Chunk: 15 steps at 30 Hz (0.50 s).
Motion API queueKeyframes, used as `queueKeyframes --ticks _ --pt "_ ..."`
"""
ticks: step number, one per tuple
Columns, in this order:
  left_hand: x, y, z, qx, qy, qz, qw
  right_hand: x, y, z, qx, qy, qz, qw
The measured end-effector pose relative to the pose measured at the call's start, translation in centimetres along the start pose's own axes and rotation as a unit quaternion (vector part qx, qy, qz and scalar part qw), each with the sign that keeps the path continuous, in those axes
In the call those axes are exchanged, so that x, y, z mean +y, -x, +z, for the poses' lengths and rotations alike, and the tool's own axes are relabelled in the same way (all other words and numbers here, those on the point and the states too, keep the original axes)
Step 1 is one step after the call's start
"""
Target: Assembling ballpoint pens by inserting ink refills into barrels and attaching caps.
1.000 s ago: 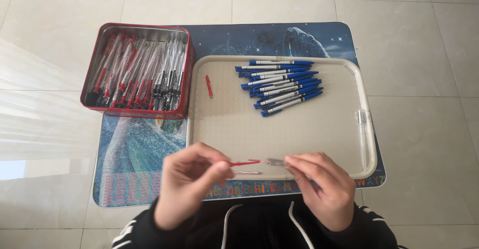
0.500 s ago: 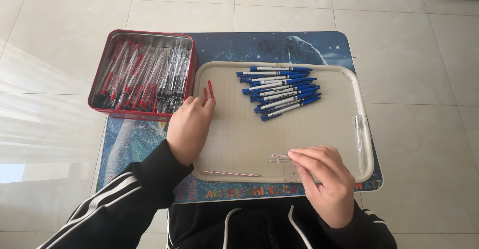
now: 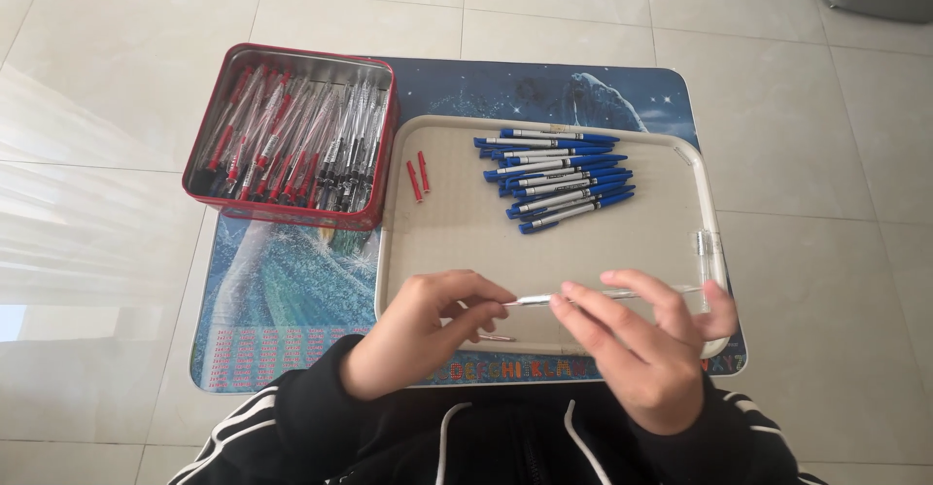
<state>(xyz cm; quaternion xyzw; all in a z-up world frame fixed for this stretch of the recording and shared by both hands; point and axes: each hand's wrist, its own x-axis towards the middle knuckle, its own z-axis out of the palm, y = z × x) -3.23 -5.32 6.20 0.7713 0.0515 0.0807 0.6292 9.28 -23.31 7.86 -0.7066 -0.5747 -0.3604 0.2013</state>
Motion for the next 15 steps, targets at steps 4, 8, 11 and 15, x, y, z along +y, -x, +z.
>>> queueKeyframes --ticks 4,8,11,15 --pt "-0.6 0.8 -1.0 0.037 -0.049 -0.011 0.998 1.8 0.8 -0.1 0.031 -0.01 -0.002 0.999" --pt "-1.1 1.4 -1.7 0.071 -0.088 -0.008 0.994 3.2 1.9 -0.9 -0.026 -0.073 0.05 0.996" --pt "-1.3 1.6 -1.8 0.075 -0.1 0.002 0.992 3.0 2.5 -1.0 -0.033 -0.112 0.102 0.988" --pt "-1.3 1.5 -1.5 0.061 -0.101 0.009 0.993 1.8 1.6 -1.1 -0.051 -0.167 0.156 0.972"
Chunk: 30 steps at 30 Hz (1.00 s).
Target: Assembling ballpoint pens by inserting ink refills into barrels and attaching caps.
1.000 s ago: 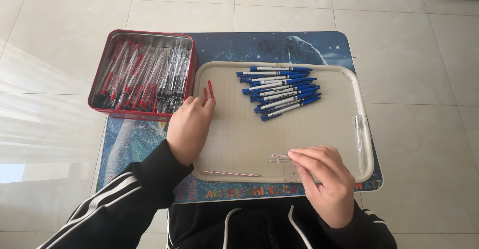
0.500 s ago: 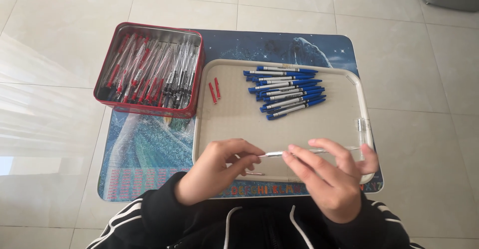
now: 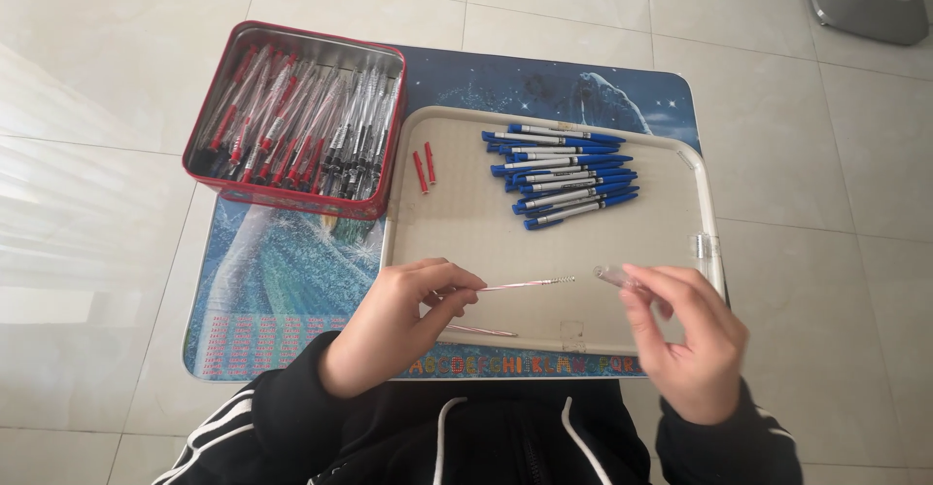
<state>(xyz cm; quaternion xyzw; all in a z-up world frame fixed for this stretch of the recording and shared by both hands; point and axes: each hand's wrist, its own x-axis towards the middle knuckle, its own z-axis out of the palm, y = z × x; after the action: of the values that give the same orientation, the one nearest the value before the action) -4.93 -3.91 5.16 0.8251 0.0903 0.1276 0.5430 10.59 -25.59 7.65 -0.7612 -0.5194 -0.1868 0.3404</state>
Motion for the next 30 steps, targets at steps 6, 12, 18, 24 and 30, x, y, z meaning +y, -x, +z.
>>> queueKeyframes --ticks 6,12,18,24,30 --pt "0.3 0.2 0.4 -0.002 -0.03 0.039 0.999 -0.4 -0.5 1.3 -0.154 -0.224 0.146 0.951" --pt "-2.1 0.8 0.6 0.054 -0.172 0.094 0.979 4.3 -0.6 0.4 -0.128 -0.195 0.181 0.955" --pt "-2.7 1.5 1.2 0.087 -0.239 0.129 0.959 17.4 -2.2 1.2 -0.072 0.059 0.28 0.955" --pt "-3.0 1.7 1.9 0.136 -0.236 0.092 0.958 20.3 -4.5 3.5 -0.13 0.037 0.359 0.924" --pt "-3.2 1.8 1.8 0.134 -0.236 0.095 0.958 18.1 -3.1 1.2 -0.156 0.093 0.254 0.95"
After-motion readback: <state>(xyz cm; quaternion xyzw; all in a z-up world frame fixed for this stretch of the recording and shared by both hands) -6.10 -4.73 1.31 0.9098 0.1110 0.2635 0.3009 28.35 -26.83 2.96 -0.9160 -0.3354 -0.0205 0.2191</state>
